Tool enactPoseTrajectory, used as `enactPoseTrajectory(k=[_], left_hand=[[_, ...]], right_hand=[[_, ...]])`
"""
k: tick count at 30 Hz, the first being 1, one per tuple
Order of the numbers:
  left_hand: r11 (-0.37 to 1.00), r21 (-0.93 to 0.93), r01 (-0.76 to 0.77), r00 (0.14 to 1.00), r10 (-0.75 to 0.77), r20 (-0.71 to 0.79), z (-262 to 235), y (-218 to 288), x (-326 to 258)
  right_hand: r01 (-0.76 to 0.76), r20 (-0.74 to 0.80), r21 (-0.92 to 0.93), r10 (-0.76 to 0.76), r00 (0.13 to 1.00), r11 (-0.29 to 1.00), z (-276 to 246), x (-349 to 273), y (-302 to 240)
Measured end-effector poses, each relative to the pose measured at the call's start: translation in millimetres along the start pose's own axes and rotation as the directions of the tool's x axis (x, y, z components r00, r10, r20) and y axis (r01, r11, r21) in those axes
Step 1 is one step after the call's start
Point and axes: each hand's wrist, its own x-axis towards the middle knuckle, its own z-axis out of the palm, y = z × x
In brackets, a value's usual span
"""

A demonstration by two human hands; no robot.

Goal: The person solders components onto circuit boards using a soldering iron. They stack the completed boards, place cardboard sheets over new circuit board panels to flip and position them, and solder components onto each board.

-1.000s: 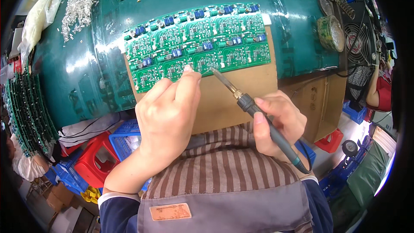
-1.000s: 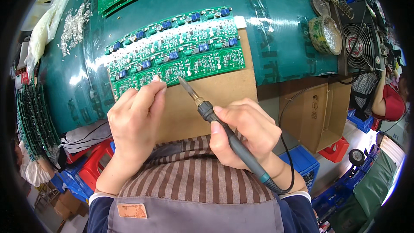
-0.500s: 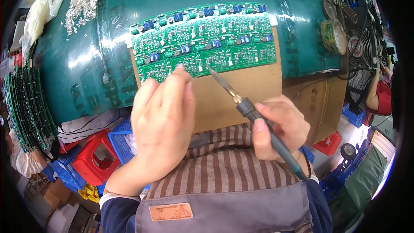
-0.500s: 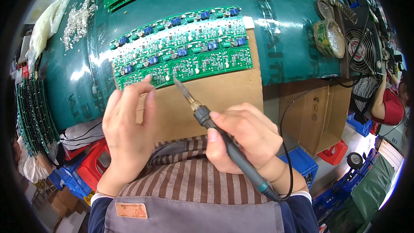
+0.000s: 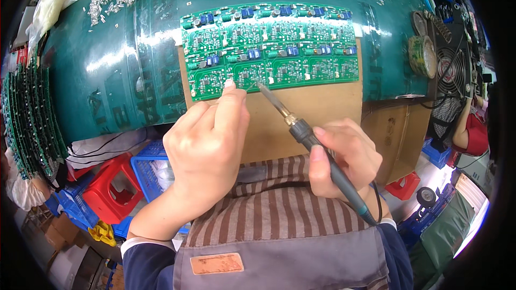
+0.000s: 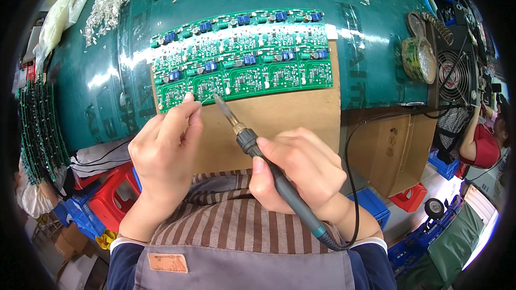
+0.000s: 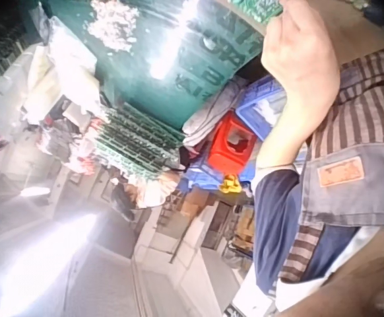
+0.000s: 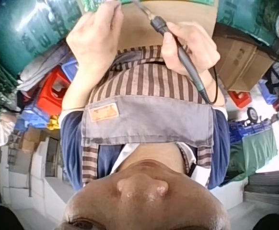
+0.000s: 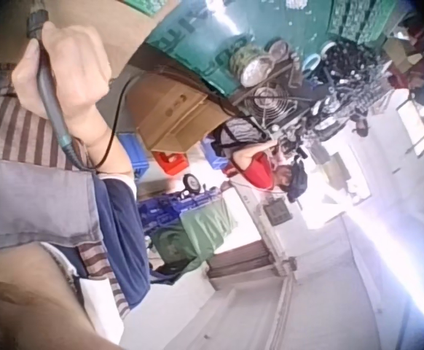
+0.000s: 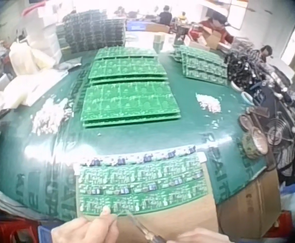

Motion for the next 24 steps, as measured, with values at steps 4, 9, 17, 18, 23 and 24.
enactPoseTrajectory(k=[4, 9, 17, 18, 23, 24], left_hand=[[1.0, -0.008, 0.004, 1.0, -0.004, -0.002, 0, -1, 2], [0.999, 0.01, -0.052, 0.999, 0.052, 0.013, 2, -5, -1], [0.998, -0.046, -0.043, 0.998, 0.045, 0.047, -8, -8, -1], [0.996, -0.062, -0.057, 0.996, 0.061, 0.061, -11, -10, -1], [0.99, -0.046, 0.136, 0.99, -0.134, 0.038, -27, -20, -6], [0.989, -0.044, 0.139, 0.99, -0.137, 0.036, -24, -22, -8]], right_hand=[[-0.004, 0.007, -0.001, 0.004, 1.0, 1.0, 1, 0, 0], [0.01, 0.026, 0.0, -0.01, 1.0, 1.0, 2, 1, 1], [-0.002, -0.023, 0.024, 0.003, 1.0, 1.0, 0, 3, -3], [-0.007, -0.03, 0.034, 0.008, 1.0, 0.999, 2, 4, -4], [0.047, 0.024, 0.074, -0.048, 0.999, 0.996, 19, 13, -9], [0.049, 0.026, 0.076, -0.051, 0.998, 0.996, 23, 13, -10]])
